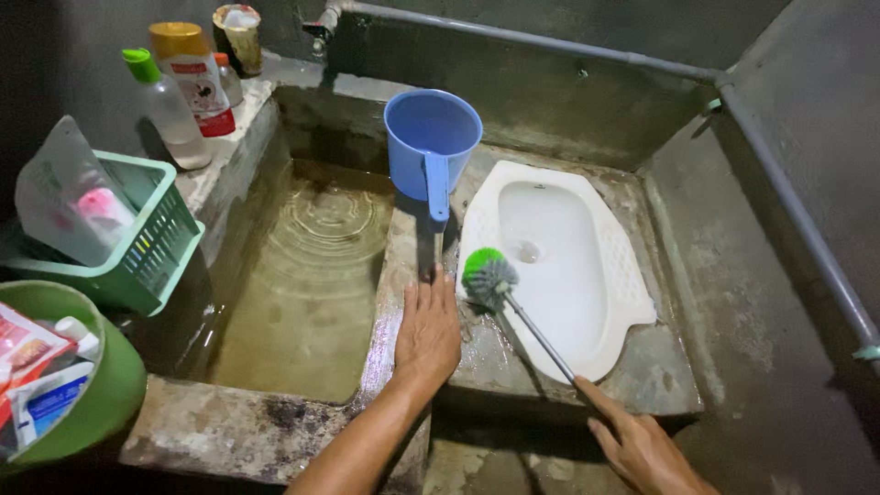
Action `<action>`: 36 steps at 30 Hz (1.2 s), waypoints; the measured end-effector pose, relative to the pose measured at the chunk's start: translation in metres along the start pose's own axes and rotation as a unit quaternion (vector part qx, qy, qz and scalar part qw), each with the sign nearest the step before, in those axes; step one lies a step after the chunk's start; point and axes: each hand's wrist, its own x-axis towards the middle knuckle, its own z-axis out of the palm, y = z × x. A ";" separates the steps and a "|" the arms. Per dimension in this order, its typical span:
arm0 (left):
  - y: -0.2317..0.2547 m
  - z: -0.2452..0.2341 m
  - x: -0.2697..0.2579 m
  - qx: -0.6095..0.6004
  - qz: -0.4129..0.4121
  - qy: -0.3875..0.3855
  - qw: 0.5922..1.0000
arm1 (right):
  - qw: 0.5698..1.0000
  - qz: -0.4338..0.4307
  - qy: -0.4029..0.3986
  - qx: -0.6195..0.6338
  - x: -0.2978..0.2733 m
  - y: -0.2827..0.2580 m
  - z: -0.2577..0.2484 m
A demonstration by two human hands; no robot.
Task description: The person cleans a squat toilet using a long-handled brush, scrubbing the inner rim and bowl while rinsing it with water from a nearby basin.
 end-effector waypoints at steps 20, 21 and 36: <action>-0.002 0.012 0.000 -0.003 0.008 0.072 0.997 | 0.996 0.072 -0.039 -0.029 -0.010 -0.021 -0.003; -0.001 0.011 0.001 -0.002 0.010 0.073 0.997 | 0.999 0.041 -0.016 -0.005 -0.016 -0.019 -0.003; 0.000 -0.002 0.000 0.007 -0.001 -0.019 1.000 | 0.999 0.036 0.011 -0.034 0.087 -0.046 0.001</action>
